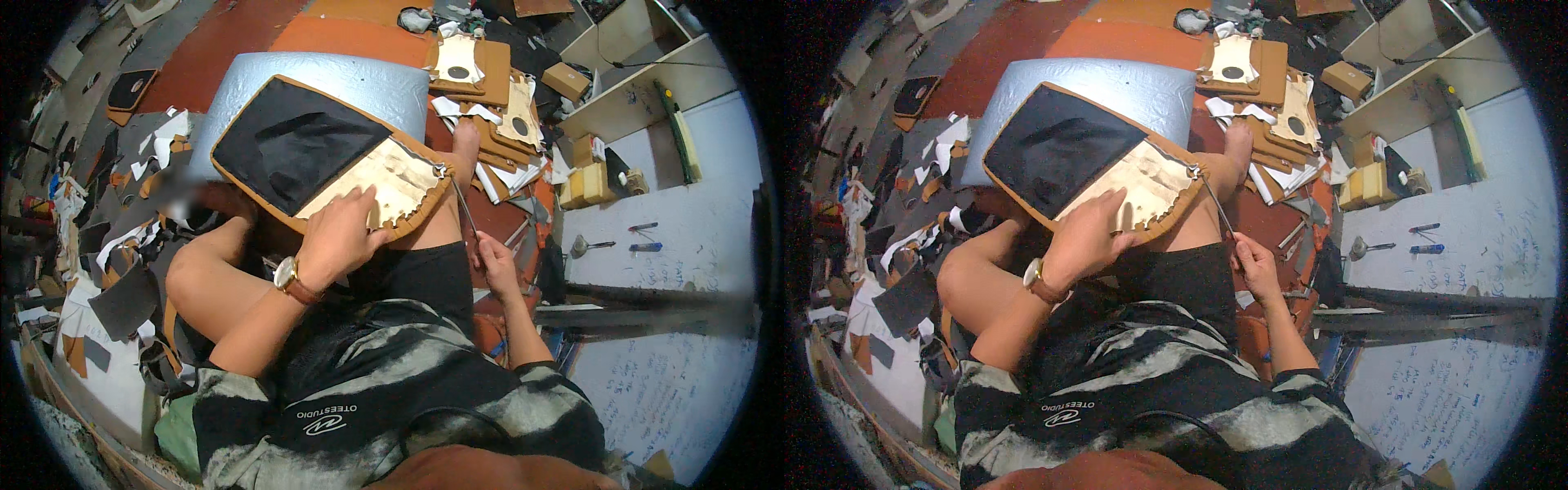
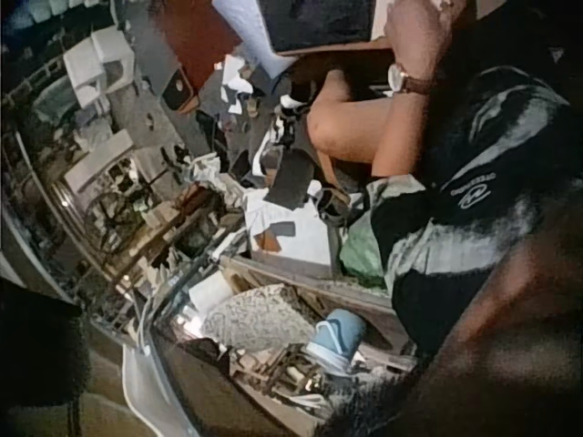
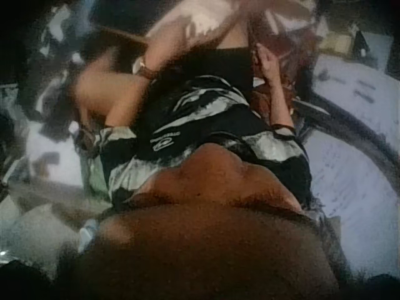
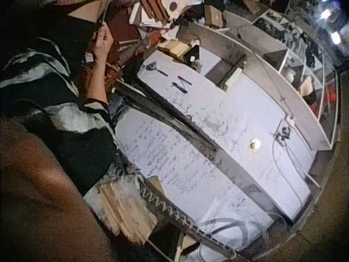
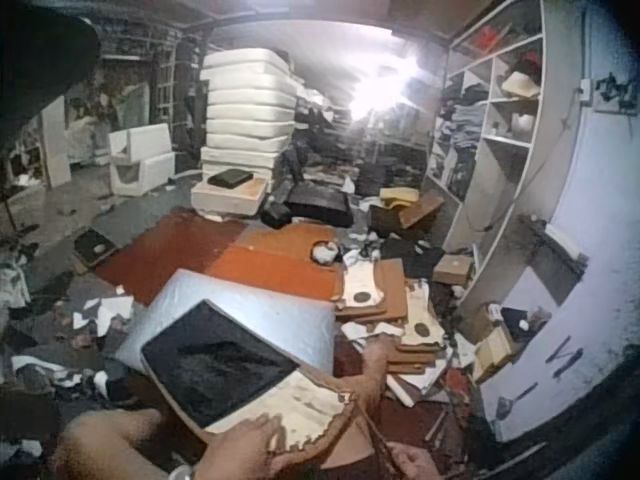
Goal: The person sits on the floor and attaches a black fabric panel to a curved wooden frame using a staple gun. They repeatedly pull and smooth the fabric, then drive staples along the edges to secure it. The person also uses a small metal tool to tuck and adjust the fabric at the corners.
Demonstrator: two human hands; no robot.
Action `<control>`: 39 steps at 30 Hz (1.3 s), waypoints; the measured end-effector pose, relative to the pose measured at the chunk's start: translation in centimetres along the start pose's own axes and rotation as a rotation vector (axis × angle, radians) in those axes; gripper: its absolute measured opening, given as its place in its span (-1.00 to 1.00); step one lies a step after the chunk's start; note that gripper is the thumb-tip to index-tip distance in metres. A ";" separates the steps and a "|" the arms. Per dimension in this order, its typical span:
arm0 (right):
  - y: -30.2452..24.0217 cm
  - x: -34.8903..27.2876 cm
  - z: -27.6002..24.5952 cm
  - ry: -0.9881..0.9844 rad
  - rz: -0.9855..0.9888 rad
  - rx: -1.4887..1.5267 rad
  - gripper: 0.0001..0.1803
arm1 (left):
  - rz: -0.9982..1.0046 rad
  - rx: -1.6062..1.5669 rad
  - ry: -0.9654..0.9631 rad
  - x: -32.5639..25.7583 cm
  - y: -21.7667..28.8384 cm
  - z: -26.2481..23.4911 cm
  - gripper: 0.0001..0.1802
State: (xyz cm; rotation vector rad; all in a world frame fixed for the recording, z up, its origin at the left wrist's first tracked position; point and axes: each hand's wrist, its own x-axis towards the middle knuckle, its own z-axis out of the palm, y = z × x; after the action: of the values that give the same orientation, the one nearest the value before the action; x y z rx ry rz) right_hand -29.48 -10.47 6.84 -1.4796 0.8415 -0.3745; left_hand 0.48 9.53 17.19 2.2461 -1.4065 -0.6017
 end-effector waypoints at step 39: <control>-4.7 7.5 -0.9 0.147 -0.612 -0.690 -0.39 | -0.019 -0.314 0.092 4.2 0.3 -1.0 -0.64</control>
State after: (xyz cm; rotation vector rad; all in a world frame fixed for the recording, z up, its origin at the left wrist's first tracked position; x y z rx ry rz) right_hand -23.80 -16.77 9.44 -2.3856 0.6387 -0.6949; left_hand 2.43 5.69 17.60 2.0129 -1.1579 -0.6658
